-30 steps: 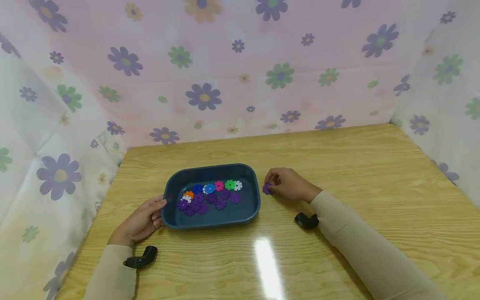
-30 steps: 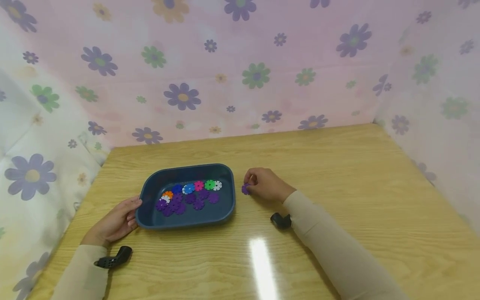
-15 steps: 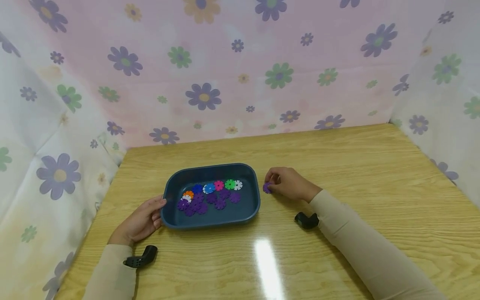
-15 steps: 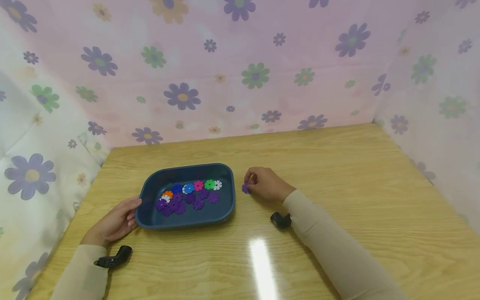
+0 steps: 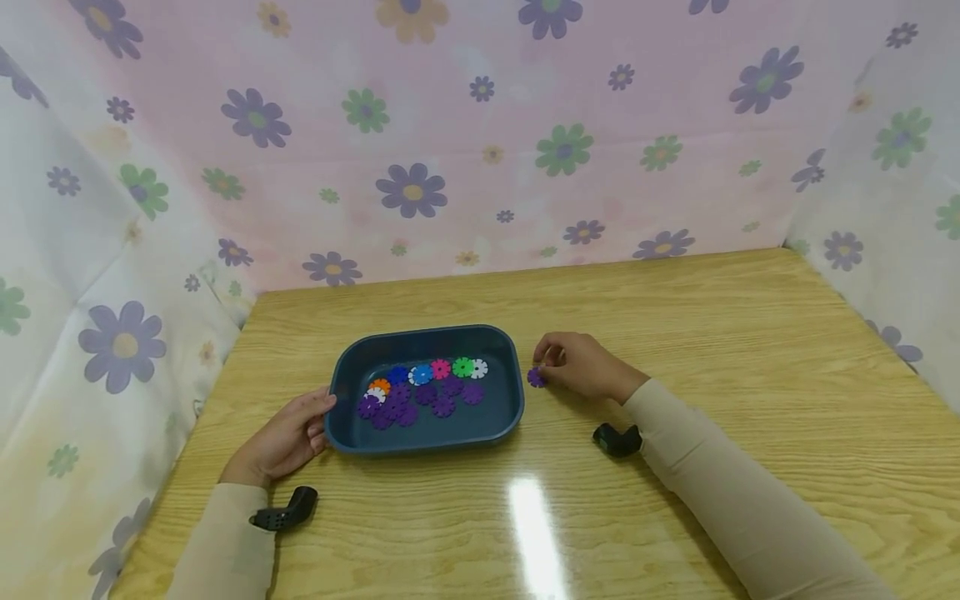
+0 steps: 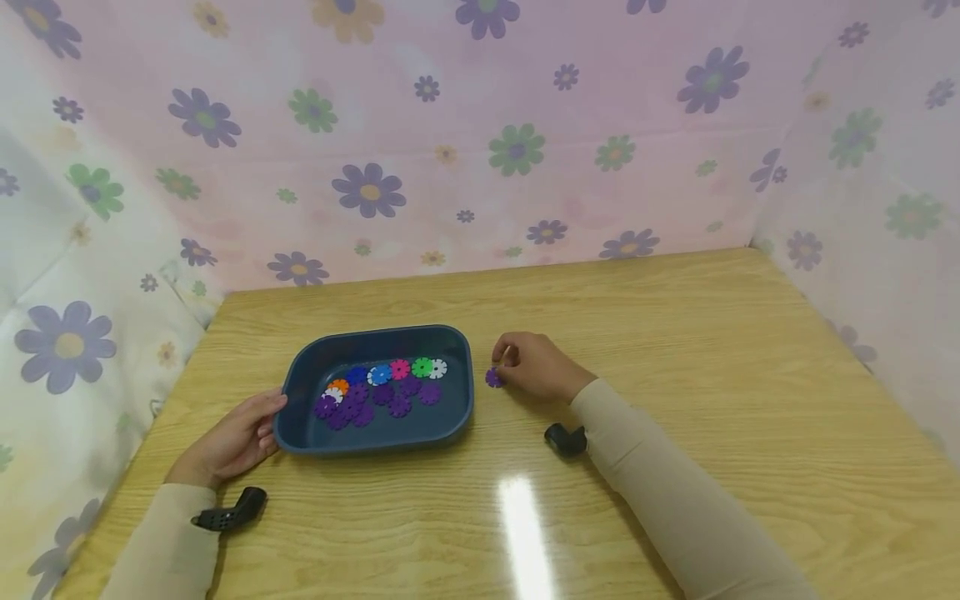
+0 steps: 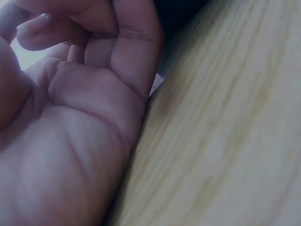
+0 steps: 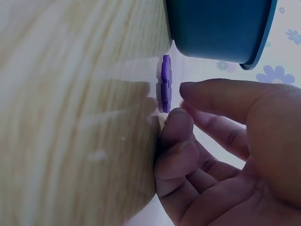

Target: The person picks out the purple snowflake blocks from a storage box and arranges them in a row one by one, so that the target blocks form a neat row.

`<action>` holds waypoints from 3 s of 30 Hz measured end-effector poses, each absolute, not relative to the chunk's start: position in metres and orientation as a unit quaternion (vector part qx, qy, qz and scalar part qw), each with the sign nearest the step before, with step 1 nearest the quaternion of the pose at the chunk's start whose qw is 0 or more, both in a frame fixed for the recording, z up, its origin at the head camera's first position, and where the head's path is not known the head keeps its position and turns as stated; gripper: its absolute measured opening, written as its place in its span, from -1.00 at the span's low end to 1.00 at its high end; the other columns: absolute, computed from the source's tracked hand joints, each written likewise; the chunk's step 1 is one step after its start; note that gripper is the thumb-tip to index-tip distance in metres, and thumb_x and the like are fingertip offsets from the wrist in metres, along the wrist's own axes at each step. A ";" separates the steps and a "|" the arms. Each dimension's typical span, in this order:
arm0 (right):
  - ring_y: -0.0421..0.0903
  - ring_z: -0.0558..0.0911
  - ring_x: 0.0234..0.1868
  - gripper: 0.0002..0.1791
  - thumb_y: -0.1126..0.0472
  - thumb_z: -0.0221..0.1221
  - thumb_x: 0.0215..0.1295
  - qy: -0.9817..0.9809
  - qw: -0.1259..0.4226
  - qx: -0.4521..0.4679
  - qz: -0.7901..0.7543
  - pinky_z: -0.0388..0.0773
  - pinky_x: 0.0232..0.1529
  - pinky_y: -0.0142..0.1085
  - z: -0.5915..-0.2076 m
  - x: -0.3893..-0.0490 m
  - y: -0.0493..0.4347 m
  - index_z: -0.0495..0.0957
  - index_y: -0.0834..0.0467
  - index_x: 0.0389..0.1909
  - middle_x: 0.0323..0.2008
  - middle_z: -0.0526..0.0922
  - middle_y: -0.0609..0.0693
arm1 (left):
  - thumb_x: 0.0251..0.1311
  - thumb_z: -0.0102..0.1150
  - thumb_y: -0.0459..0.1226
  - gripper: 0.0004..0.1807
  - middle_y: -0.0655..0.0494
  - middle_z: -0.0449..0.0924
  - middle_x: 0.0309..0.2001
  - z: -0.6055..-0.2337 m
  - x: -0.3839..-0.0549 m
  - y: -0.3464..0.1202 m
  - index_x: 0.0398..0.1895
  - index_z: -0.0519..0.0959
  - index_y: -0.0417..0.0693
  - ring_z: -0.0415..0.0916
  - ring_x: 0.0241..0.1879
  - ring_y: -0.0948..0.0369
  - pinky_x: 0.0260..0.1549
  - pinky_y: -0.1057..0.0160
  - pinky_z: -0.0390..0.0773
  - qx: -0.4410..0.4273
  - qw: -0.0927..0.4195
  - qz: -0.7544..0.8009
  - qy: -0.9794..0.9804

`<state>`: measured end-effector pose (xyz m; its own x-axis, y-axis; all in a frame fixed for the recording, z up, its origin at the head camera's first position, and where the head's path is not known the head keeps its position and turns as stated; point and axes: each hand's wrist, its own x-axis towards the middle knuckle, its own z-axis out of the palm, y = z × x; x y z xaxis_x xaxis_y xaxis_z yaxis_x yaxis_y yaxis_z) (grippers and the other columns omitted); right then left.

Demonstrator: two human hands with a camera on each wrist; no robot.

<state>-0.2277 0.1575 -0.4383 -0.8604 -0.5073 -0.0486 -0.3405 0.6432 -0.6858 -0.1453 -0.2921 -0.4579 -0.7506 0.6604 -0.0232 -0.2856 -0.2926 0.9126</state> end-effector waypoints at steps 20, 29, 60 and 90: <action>-0.16 0.59 -0.26 -0.90 0.26 0.20 0.40 0.850 -0.021 -0.296 -0.436 0.63 -0.19 -0.22 -0.382 -0.193 0.103 0.61 0.11 -0.13 -0.27 0.65 -0.05 | 0.62 -0.49 -0.32 -0.67 0.34 0.31 -0.46 -0.461 -0.149 -0.296 -0.03 0.41 -0.06 0.11 -0.53 0.34 -0.46 0.33 0.04 0.203 0.300 0.773 0.520; -0.25 0.58 -0.29 -0.87 0.27 0.21 0.38 0.834 0.088 -0.389 -0.381 0.60 -0.22 -0.37 -0.381 -0.202 0.061 0.60 0.09 -0.09 -0.28 0.66 -0.10 | 0.62 -0.49 -0.32 -0.66 0.35 0.35 -0.45 -0.460 -0.148 -0.296 0.02 0.41 -0.06 0.13 -0.54 0.36 -0.47 0.44 0.23 0.201 0.301 0.773 0.522; -0.23 0.49 -0.45 -0.74 0.19 0.40 0.22 0.867 0.252 -0.356 -0.239 0.44 -0.43 -0.43 -0.405 -0.216 0.030 0.53 0.07 -0.16 -0.44 0.54 -0.09 | 0.61 -0.45 -0.33 -0.69 0.34 0.30 -0.50 -0.457 -0.153 -0.289 -0.07 0.41 -0.04 0.14 -0.57 0.36 -0.46 0.35 0.13 0.202 0.293 0.760 0.543; -0.25 0.50 -0.35 -0.85 0.24 0.21 0.41 0.866 -0.052 -0.417 -0.271 0.52 -0.29 -0.39 -0.382 -0.192 0.050 0.53 0.04 -0.07 -0.21 0.60 -0.10 | 0.62 -0.46 -0.33 -0.66 0.36 0.43 -0.43 -0.458 -0.146 -0.292 0.01 0.43 -0.07 0.15 -0.54 0.37 -0.49 0.34 0.07 0.191 0.295 0.771 0.531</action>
<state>-0.1924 0.0503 -0.3817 -0.6466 -0.6942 0.3163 -0.7507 0.5054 -0.4255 -0.1456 -0.2924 -0.4584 -0.7523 0.6585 -0.0189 -0.2524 -0.2616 0.9316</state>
